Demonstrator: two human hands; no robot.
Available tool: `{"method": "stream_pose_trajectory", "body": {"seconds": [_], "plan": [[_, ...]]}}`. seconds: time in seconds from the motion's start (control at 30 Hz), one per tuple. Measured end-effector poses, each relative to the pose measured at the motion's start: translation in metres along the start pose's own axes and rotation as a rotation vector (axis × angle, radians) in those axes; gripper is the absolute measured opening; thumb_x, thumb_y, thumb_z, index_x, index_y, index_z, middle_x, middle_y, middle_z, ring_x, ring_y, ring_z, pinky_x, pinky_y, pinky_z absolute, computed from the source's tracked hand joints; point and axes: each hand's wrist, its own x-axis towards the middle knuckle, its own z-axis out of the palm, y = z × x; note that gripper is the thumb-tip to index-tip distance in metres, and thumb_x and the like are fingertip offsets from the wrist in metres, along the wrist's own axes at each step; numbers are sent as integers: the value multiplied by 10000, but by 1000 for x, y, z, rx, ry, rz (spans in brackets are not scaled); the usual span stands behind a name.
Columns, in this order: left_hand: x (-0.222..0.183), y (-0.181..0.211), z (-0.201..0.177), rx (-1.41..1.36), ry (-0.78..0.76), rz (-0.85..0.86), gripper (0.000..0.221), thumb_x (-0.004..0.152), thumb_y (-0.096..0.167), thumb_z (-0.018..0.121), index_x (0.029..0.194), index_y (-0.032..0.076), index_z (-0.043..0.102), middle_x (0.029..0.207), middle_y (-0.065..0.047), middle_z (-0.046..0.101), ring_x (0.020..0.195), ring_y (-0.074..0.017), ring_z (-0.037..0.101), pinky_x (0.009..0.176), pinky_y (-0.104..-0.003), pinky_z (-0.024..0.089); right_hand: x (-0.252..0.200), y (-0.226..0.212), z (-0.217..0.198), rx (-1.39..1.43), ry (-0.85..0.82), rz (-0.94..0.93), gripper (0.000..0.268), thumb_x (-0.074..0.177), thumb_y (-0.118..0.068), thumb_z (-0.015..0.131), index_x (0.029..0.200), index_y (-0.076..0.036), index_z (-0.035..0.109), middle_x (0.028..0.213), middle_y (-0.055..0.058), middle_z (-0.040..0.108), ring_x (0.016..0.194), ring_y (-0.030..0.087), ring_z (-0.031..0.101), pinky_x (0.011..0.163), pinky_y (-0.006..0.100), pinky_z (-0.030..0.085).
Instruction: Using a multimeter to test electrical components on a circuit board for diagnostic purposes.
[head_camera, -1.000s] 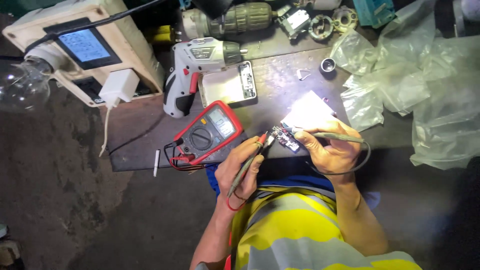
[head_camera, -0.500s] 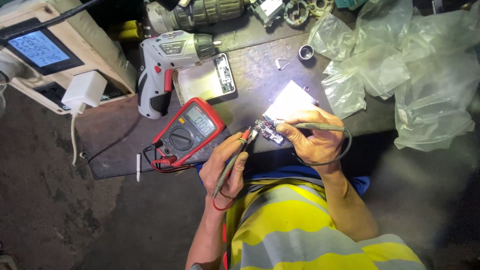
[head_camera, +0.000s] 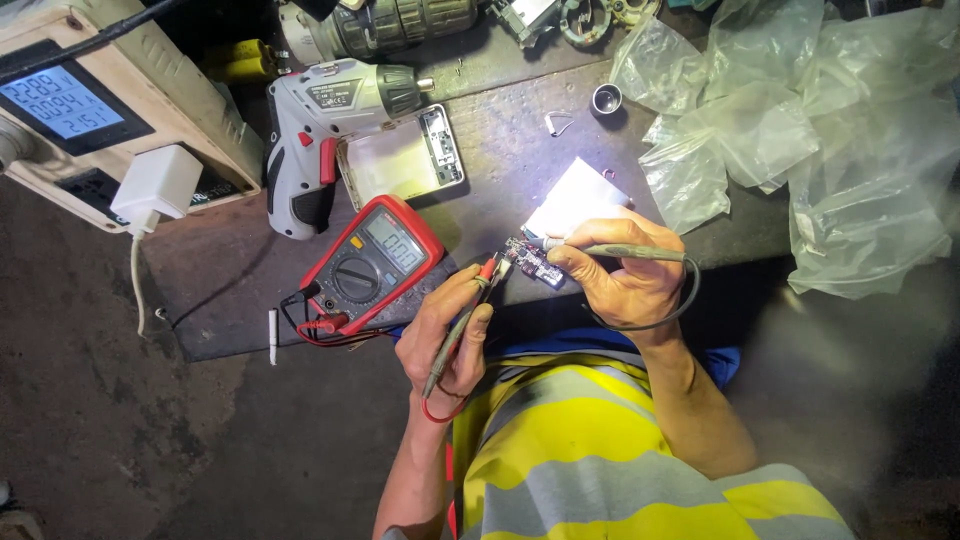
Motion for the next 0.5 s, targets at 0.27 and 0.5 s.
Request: {"method": "stream_pose_trajectory", "body": {"seconds": [0.27,0.5], "plan": [[3,1,-1,-3,-1,13,200,941,71,725,1089,-64,717,1101,-258,757,980,-411,776,819,-444,631,1,0,-1,21,-13,4,147,910,-107,862,931,-56,725,719,146,659,570,340,663,549,383,544],[1,-1,0,-10,17,19,208,928,57,738,1095,-66,720,1098,-260,758,975,-418,775,818,-446,630,0,-1,-3,38,-20,7,150,907,-113,861,930,-56,724,711,139,645,547,323,646,536,379,533]]}}
